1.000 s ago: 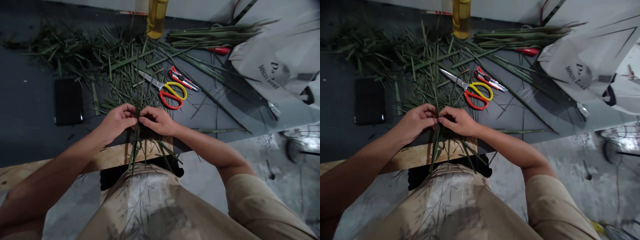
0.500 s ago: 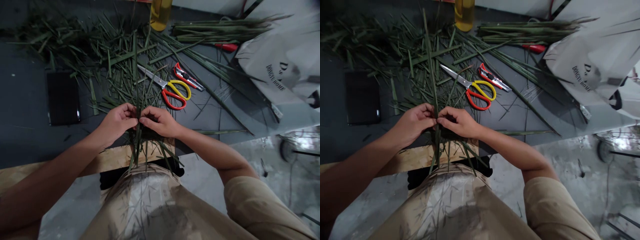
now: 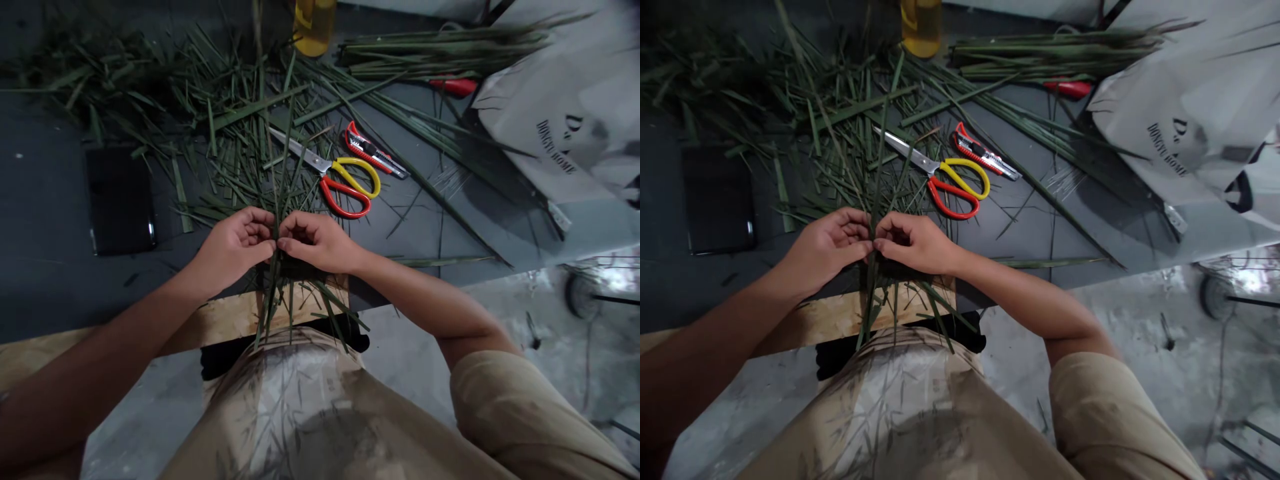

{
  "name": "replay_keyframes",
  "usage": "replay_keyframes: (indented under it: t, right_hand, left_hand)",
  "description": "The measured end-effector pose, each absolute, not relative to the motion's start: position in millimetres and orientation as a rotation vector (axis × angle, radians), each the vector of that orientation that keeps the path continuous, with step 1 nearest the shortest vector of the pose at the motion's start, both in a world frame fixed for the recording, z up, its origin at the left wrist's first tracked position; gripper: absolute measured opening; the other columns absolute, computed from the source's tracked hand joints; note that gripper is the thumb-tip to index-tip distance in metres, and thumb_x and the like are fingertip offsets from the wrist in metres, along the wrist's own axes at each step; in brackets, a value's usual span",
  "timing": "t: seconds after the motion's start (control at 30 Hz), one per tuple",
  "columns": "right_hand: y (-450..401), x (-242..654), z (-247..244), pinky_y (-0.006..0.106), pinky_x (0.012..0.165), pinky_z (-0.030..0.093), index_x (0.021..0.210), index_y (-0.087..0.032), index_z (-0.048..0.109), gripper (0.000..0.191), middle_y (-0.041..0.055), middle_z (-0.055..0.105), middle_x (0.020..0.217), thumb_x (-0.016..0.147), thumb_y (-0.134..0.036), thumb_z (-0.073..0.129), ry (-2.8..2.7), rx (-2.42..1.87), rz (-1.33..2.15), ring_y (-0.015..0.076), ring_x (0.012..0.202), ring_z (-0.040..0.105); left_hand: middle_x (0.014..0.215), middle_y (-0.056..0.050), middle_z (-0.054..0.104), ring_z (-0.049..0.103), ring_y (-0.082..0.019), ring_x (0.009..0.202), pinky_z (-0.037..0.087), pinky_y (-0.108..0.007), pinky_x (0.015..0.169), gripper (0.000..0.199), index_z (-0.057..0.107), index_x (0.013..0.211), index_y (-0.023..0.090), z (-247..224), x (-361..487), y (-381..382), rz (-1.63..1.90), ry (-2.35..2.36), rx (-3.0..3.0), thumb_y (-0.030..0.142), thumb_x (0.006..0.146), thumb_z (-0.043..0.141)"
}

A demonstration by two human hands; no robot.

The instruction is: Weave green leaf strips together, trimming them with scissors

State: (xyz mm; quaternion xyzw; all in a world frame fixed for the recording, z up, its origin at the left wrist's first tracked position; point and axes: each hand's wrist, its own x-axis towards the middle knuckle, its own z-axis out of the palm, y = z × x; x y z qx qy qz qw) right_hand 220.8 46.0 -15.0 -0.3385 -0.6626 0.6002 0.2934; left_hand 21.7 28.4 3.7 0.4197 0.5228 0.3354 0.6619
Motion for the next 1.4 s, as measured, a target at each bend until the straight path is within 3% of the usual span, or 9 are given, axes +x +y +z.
replay_keyframes:
  t: [0.23,0.47,0.73,0.97,1.2,1.4]
  right_hand:
    - [50.3,222.6,-14.2,0.022,0.059,0.039,0.086,-0.017,0.059,0.017,-0.0045,0.053,0.072,0.087,-0.032,0.066,-1.8,-0.845,1.666,0.0077,0.063,0.043]
    - [49.1,220.0,-17.4,0.021,0.057,0.037,0.082,-0.018,0.057,0.014,-0.0065,0.05,0.068,0.083,-0.029,0.065,-1.79,-0.822,1.642,0.0065,0.06,0.04]
    - [44.4,217.9,-17.3,0.021,0.056,0.038,0.082,-0.017,0.059,0.014,-0.0053,0.053,0.067,0.083,-0.029,0.065,-1.845,-0.796,1.508,0.0067,0.058,0.043]
    - [46.7,216.6,-17.9,0.021,0.056,0.037,0.083,-0.018,0.056,0.018,-0.0058,0.05,0.068,0.085,-0.033,0.066,-1.693,-0.887,1.573,0.0071,0.059,0.04]
    - [46.5,217.0,-17.6,0.022,0.056,0.037,0.085,-0.018,0.057,0.017,-0.0041,0.054,0.071,0.086,-0.033,0.065,-1.723,-0.909,1.534,0.0081,0.062,0.044]
    - [47.4,219.6,-12.9,0.023,0.059,0.039,0.084,-0.018,0.058,0.015,-0.0046,0.053,0.068,0.087,-0.032,0.061,-1.906,-0.902,1.427,0.0083,0.06,0.043]
  left_hand:
    - [0.067,0.008,0.06,0.06,-0.012,0.057,0.053,-0.025,0.059,0.054,0.059,0.114,0.02,9.1,23.7,27.0,0.741,1.14,0.986,0.015,0.063,0.076]
    - [0.063,0.009,0.056,0.053,-0.01,0.055,0.041,-0.023,0.055,0.045,0.058,0.103,0.022,6.7,25.5,26.2,0.721,1.143,1.01,0.017,0.061,0.072]
    - [0.065,0.01,0.056,0.051,-0.009,0.055,0.036,-0.022,0.053,0.051,0.053,0.104,0.022,4.4,27.0,25.6,0.747,1.143,0.939,0.012,0.056,0.069]
    - [0.068,0.009,0.059,0.057,-0.011,0.056,0.047,-0.025,0.058,0.051,0.054,0.108,0.022,10.9,25.7,27.1,0.769,1.106,0.903,0.018,0.063,0.076]
    - [0.068,0.009,0.058,0.053,-0.009,0.058,0.037,-0.023,0.057,0.054,0.057,0.113,0.02,10.8,24.8,28.0,0.762,1.133,0.964,0.015,0.062,0.076]
    - [0.069,0.007,0.059,0.054,-0.01,0.062,0.041,-0.024,0.06,0.048,0.059,0.104,0.019,6.0,25.3,26.6,0.792,1.191,1.01,0.012,0.059,0.075]
